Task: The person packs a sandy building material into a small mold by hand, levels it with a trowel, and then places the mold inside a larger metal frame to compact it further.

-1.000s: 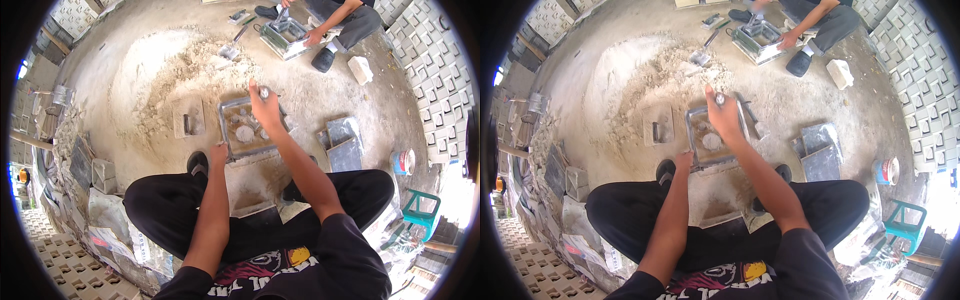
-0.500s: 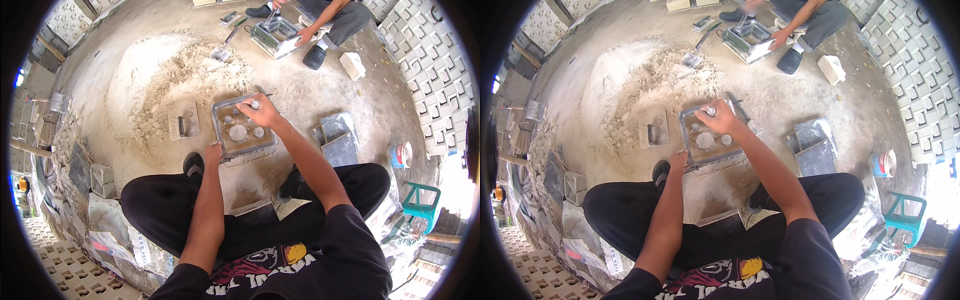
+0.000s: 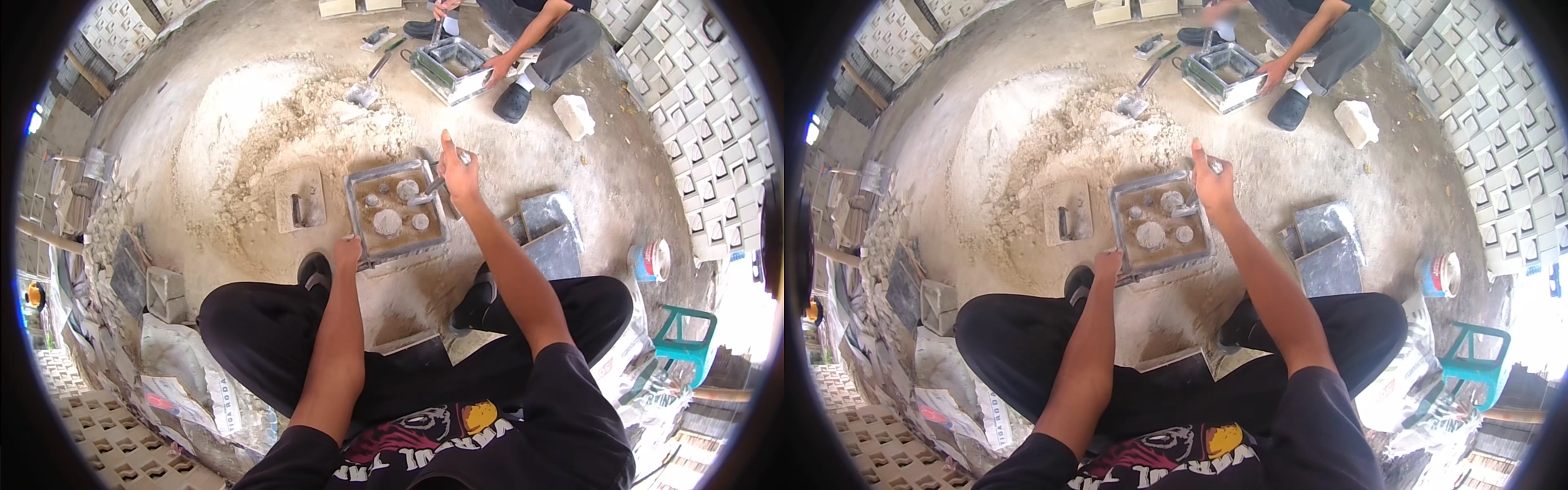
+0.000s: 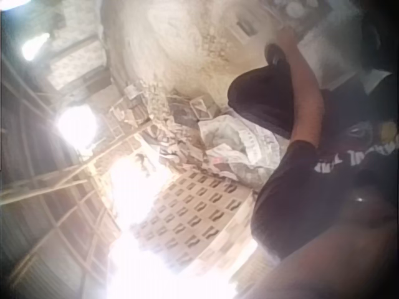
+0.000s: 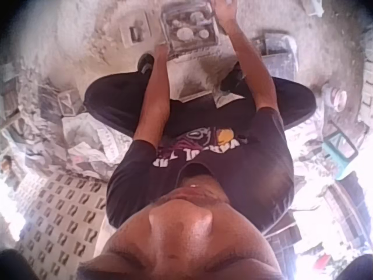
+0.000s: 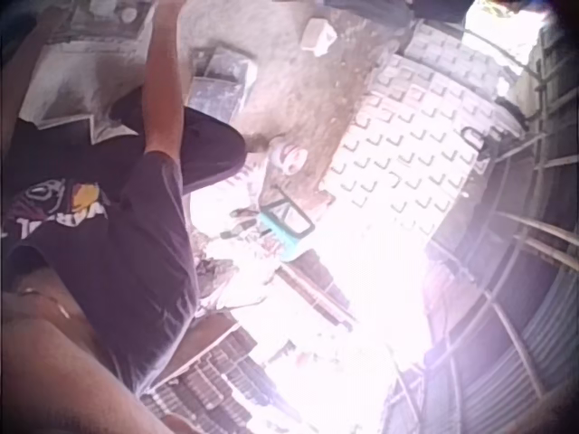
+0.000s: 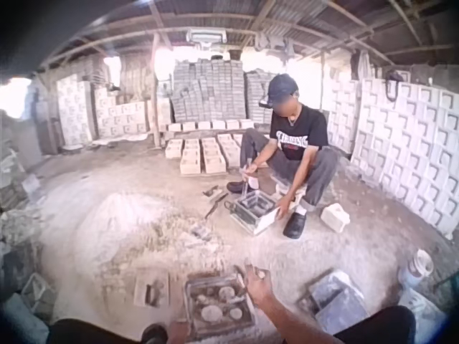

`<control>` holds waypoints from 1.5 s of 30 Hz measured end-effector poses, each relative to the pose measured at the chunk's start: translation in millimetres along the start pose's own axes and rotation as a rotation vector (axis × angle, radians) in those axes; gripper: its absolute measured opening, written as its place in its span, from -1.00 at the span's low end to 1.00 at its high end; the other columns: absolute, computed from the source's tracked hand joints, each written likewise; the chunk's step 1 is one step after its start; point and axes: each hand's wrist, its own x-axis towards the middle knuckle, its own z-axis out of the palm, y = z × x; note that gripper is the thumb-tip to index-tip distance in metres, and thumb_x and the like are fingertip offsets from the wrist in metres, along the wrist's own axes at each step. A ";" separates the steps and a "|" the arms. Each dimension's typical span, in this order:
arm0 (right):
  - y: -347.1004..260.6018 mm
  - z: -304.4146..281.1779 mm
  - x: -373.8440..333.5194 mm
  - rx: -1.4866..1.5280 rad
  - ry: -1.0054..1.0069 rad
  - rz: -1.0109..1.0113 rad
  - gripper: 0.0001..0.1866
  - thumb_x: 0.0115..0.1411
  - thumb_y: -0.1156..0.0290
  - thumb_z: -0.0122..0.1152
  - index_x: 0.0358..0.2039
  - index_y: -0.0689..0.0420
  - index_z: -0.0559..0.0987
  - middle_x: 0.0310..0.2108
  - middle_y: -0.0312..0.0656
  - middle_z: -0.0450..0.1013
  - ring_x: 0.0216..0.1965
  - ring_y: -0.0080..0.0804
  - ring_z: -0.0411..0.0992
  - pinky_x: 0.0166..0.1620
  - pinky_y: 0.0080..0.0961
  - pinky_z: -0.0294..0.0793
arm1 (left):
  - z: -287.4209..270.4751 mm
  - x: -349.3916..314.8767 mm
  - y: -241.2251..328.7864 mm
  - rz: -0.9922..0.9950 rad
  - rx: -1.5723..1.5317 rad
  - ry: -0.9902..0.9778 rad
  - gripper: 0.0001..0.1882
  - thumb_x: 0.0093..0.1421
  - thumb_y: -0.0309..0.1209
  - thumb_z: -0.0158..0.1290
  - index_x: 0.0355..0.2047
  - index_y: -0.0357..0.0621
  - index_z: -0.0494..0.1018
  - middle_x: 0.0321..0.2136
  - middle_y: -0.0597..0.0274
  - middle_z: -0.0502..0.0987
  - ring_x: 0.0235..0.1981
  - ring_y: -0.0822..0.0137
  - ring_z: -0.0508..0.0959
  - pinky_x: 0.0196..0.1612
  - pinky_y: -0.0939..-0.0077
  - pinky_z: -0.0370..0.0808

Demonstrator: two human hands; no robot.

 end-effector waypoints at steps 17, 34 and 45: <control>-47.8 68.2 -17.2 -0.033 0.034 -0.414 -0.53 0.29 0.06 0.01 -0.58 0.18 0.29 -0.71 -0.34 0.19 -0.62 -0.64 0.13 -0.51 -0.59 0.17 | 5.6 3.7 -14.2 0.134 0.016 0.072 -0.72 0.10 -0.30 0.08 -0.31 -0.27 0.58 -0.61 0.18 0.52 -0.51 0.35 0.54 -0.51 0.39 0.48; -6.7 92.4 3.2 -0.106 0.247 -0.391 -0.54 0.29 0.10 -0.02 -0.52 0.28 0.37 -0.72 -0.26 0.24 -0.63 -0.52 0.18 -0.51 -0.43 0.20 | 2.4 -0.2 -6.8 0.057 -0.054 0.014 -0.65 0.08 -0.27 0.12 -0.17 -0.23 0.54 -0.54 0.19 0.54 -0.58 0.36 0.53 -0.56 0.45 0.47; -1.4 96.1 -17.6 -0.271 0.051 -0.516 -0.59 0.27 0.09 0.02 -0.43 0.24 0.40 -0.69 -0.07 0.30 -0.65 -0.31 0.25 -0.49 -0.32 0.24 | 1.0 -13.7 1.1 0.033 -0.045 0.041 -0.66 0.10 -0.26 0.11 -0.20 -0.24 0.54 -0.48 0.12 0.57 -0.51 0.29 0.56 -0.50 0.38 0.51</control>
